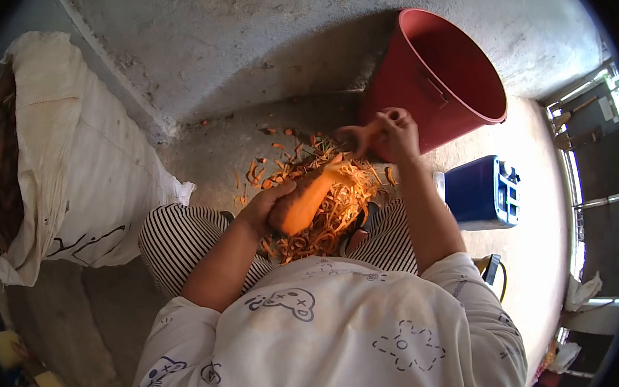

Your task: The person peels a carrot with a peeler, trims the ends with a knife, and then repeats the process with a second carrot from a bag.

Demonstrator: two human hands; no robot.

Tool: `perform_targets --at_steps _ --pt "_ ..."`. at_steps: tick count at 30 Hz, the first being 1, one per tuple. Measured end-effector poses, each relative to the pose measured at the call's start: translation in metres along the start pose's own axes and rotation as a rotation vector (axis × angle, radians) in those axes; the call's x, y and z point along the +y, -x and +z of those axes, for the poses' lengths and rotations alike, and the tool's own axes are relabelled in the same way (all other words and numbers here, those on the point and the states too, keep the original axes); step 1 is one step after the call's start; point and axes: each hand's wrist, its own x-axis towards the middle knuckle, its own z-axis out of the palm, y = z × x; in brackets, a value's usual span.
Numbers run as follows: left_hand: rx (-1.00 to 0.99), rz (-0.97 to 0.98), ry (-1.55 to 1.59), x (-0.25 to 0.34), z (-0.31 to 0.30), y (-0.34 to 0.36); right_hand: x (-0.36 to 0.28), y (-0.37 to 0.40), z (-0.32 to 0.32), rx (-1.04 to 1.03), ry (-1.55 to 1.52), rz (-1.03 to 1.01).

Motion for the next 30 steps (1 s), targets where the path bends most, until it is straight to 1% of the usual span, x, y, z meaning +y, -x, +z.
perform_targets --at_steps 1,3,4,6,8,9,10,11,13,14,17,20,21,22,23,24,25,26,27,29,30 --pt "-0.006 -0.014 0.008 0.001 -0.002 0.001 0.003 -0.02 -0.024 0.155 0.138 -0.065" --pt "-0.042 0.034 -0.014 0.007 0.004 0.004 0.004 -0.038 -0.057 0.306 0.216 -0.137" --pt "-0.061 0.057 -0.016 0.007 0.006 0.003 -0.008 -0.025 -0.043 0.237 0.145 -0.148" --pt "0.002 0.035 0.004 0.006 0.003 -0.002 -0.032 0.008 -0.005 0.104 -0.001 -0.17" --pt "0.039 0.035 0.01 0.006 0.002 -0.005 -0.04 0.052 0.036 -0.135 -0.167 -0.109" --pt "0.04 0.043 0.01 0.004 0.003 -0.007 -0.032 0.064 0.041 -0.328 -0.188 -0.017" --pt "0.04 0.05 0.011 0.002 0.004 -0.009 -0.033 0.084 0.053 -0.403 -0.155 0.073" --pt "-0.064 0.004 0.056 0.004 0.002 -0.009 -0.035 0.099 0.065 -0.478 -0.121 0.163" --pt "-0.272 -0.087 0.148 0.007 -0.005 -0.009 -0.027 0.11 0.077 -0.601 -0.073 0.217" --pt "-0.219 -0.088 0.142 0.005 -0.01 -0.011 -0.024 0.112 0.078 -0.663 -0.047 0.245" --pt "-0.081 -0.059 0.086 0.002 -0.018 -0.016 -0.014 0.1 0.072 -0.611 -0.116 0.281" --pt "0.007 -0.009 -0.005 0.003 -0.009 -0.01 -0.012 0.079 0.06 -0.527 -0.18 0.248" --pt "0.027 -0.012 -0.003 0.003 -0.001 -0.005 -0.009 0.06 0.047 -0.425 -0.122 0.169" --pt "0.045 -0.015 -0.004 0.004 0.003 -0.003 -0.005 0.037 0.029 -0.304 -0.208 0.13" --pt "0.031 -0.025 0.006 0.003 0.002 -0.002 -0.001 0.012 0.012 -0.039 -0.172 0.047" --pt "0.018 -0.034 0.015 0.003 -0.001 -0.001 0.005 -0.008 -0.016 0.027 0.087 -0.063" --pt "0.004 -0.044 0.019 0.005 -0.003 -0.001 0.013 -0.026 -0.049 0.05 0.355 -0.091" --pt "0.015 -0.019 -0.007 0.007 -0.006 -0.003 0.014 -0.036 -0.061 0.254 0.245 -0.044" --pt "0.028 0.005 -0.024 0.007 -0.008 -0.003 0.012 -0.043 -0.069 0.339 0.215 -0.108" --pt "0.055 0.012 -0.041 0.004 -0.01 -0.005 -0.016 -0.021 -0.04 0.341 0.067 -0.134" --pt "0.069 0.002 -0.046 0.005 -0.008 -0.006 -0.028 -0.005 -0.021 0.193 -0.02 -0.086"
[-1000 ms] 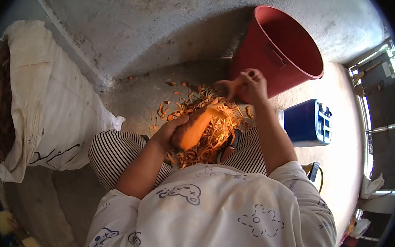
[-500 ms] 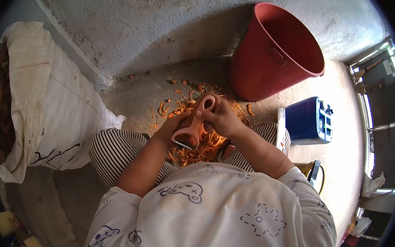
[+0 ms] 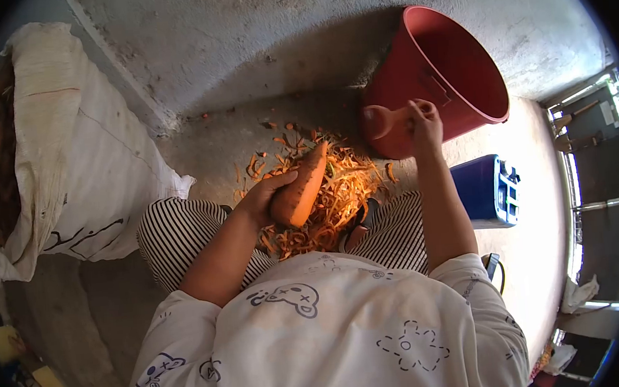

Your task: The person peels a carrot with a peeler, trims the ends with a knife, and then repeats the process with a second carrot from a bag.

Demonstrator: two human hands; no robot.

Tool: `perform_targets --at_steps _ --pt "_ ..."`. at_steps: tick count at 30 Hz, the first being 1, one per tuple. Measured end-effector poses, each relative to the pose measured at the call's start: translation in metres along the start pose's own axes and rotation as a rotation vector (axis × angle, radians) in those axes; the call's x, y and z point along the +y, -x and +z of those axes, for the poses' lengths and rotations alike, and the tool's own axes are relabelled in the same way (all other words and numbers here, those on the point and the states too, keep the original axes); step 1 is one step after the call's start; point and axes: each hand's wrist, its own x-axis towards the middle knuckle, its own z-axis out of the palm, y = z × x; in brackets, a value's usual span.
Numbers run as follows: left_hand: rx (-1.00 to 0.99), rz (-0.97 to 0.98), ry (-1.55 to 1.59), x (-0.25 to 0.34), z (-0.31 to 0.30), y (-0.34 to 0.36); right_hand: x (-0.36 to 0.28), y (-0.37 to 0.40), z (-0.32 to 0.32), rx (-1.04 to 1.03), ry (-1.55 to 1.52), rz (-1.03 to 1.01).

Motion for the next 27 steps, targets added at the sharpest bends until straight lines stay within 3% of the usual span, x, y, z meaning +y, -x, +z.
perform_targets --at_steps 4,7,10,13,15,17,19,22,25,27 --pt "0.019 0.022 0.076 -0.002 0.008 -0.006 -0.02 0.089 0.056 -0.453 -0.163 0.208" --pt "-0.069 -0.09 0.072 0.0 -0.008 -0.008 -0.012 0.124 0.073 -0.737 -0.216 0.407" --pt "0.048 -0.031 -0.001 -0.005 -0.008 -0.015 0.0 0.126 0.079 -0.833 -0.134 0.373" --pt "0.036 -0.027 0.001 -0.001 0.006 -0.001 0.007 0.103 0.072 -0.726 -0.18 0.372" --pt "0.035 -0.019 0.055 0.0 0.013 0.003 0.026 0.061 0.052 -0.532 -0.297 0.324" --pt "0.031 -0.023 0.1 -0.003 0.013 0.006 0.042 0.012 0.019 -0.324 -0.164 0.207" --pt "0.021 -0.034 0.123 -0.002 0.005 0.004 0.048 -0.011 -0.008 -0.025 0.226 0.116" --pt "-0.053 -0.003 0.078 -0.001 -0.003 0.002 0.037 -0.021 -0.021 0.17 0.235 0.007" --pt "-0.096 -0.01 0.111 0.004 0.011 0.004 0.009 0.02 0.015 -0.074 -0.17 0.062" --pt "-0.035 0.019 0.045 -0.001 0.001 -0.003 -0.003 0.06 0.038 -0.349 -0.253 0.193"
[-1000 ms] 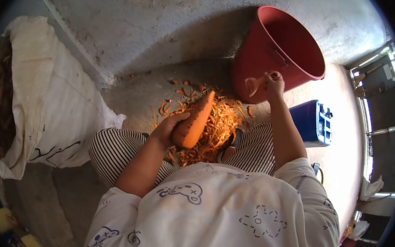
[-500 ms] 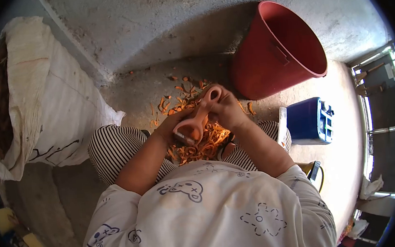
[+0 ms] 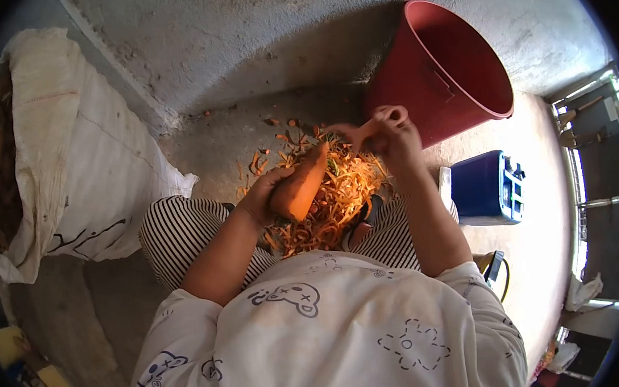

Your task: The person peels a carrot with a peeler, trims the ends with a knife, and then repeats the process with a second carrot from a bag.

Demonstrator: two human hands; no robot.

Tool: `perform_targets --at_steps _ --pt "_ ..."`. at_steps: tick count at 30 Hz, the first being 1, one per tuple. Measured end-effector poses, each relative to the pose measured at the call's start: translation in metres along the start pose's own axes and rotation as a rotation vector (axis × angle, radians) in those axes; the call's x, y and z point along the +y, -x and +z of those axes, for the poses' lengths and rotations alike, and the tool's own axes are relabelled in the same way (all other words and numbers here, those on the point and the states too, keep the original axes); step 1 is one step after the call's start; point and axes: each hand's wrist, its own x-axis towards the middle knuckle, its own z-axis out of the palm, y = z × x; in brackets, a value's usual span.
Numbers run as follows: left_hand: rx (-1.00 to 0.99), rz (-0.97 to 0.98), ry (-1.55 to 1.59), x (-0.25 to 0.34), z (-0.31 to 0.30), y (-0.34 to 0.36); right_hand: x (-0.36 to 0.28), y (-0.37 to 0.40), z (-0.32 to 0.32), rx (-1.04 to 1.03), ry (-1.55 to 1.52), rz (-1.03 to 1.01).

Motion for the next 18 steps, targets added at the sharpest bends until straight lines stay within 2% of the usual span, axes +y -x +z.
perform_targets --at_steps 4,7,10,12,13,16,18 --pt "-0.021 -0.009 -0.02 -0.001 -0.012 -0.003 0.015 0.045 0.05 -0.321 0.056 0.271" --pt "-0.022 0.086 -0.125 -0.003 0.0 -0.003 0.025 0.048 0.061 -0.454 0.104 0.25" --pt "0.184 0.077 -0.152 -0.005 -0.007 0.001 0.024 0.033 0.049 -0.361 0.082 0.228" --pt "0.135 -0.012 -0.078 -0.005 0.0 0.006 0.026 0.003 0.024 -0.126 0.068 0.059" --pt "0.11 -0.058 -0.044 -0.005 0.004 0.008 0.027 -0.019 -0.008 -0.081 0.044 0.068" --pt "-0.02 -0.03 -0.055 -0.002 0.001 0.01 0.025 -0.055 -0.081 0.411 0.427 0.0" --pt "-0.069 -0.006 -0.029 0.007 0.007 0.012 0.011 -0.057 -0.084 0.488 0.411 -0.104"
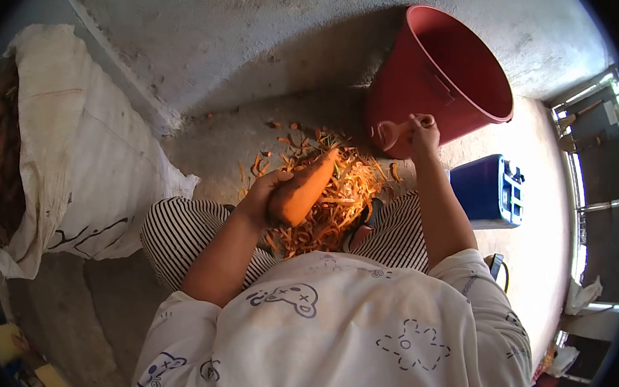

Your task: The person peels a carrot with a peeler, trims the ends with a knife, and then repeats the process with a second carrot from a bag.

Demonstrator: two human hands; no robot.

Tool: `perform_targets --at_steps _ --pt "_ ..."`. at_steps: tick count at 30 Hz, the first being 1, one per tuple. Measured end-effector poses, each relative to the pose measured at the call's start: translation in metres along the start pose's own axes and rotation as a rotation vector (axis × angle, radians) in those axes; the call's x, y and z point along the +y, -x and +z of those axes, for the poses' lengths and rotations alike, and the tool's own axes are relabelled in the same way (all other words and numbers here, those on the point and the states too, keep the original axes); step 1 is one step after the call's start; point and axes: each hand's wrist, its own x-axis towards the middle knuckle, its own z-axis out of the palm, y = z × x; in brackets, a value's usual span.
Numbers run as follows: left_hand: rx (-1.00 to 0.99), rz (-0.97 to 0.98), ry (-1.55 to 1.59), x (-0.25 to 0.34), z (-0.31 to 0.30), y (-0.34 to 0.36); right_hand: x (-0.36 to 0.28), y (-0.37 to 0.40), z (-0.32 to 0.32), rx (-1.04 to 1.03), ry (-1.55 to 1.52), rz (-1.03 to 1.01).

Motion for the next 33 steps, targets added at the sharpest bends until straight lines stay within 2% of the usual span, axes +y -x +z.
perform_targets --at_steps 1,3,6,8,9,10,12,13,16,19,22,23,24,26,28,30,31,33 --pt "-0.025 0.006 0.017 0.0 0.002 0.0 -0.006 0.004 0.0 0.053 -0.012 -0.036" --pt "0.058 0.01 0.07 -0.004 -0.002 -0.005 -0.033 0.039 0.02 -0.14 -0.219 -0.039" --pt "0.083 0.022 0.119 -0.008 -0.008 -0.013 -0.048 0.099 0.04 -0.667 -0.33 0.07" --pt "0.1 0.016 0.131 -0.007 -0.005 -0.014 -0.055 0.132 0.051 -0.895 -0.328 0.131" --pt "0.127 0.003 0.133 -0.006 0.0 -0.013 -0.064 0.147 0.057 -0.903 -0.274 0.219" --pt "0.153 -0.01 0.135 -0.006 0.003 -0.011 -0.059 0.149 0.062 -0.957 -0.258 0.193" --pt "0.081 -0.005 0.163 -0.009 -0.002 -0.014 -0.048 0.149 0.07 -1.065 -0.227 0.135" --pt "0.044 -0.003 0.177 -0.01 -0.004 -0.015 -0.051 0.149 0.072 -1.064 -0.199 0.135" --pt "0.098 0.04 0.088 -0.009 0.002 -0.011 -0.049 0.142 0.079 -1.074 -0.207 0.194" --pt "-0.025 0.021 -0.004 -0.006 -0.003 -0.008 -0.046 0.137 0.082 -1.047 -0.29 0.254" --pt "0.094 -0.021 0.098 -0.014 -0.003 -0.011 -0.039 0.102 0.079 -0.808 -0.287 0.106" --pt "0.123 -0.04 0.046 -0.014 -0.001 -0.007 -0.04 0.077 0.067 -0.67 -0.08 0.066" --pt "0.11 -0.04 0.064 -0.013 0.003 -0.006 -0.035 0.056 0.053 -0.61 -0.19 0.134" --pt "0.087 -0.032 0.101 -0.01 0.008 -0.004 0.004 0.005 0.018 -0.263 0.286 -0.017" --pt "0.147 0.005 0.101 -0.01 0.003 -0.006 0.004 0.0 0.01 -0.049 -0.042 0.111" --pt "0.176 0.03 0.107 -0.012 0.001 -0.008 -0.006 0.01 0.005 0.043 -0.02 0.011" --pt "0.174 0.037 0.107 -0.011 0.002 -0.009 -0.021 0.032 0.019 -0.068 -0.203 -0.038" --pt "0.136 0.051 0.095 -0.01 0.004 -0.01 -0.04 0.074 0.036 -0.393 -0.353 0.108"
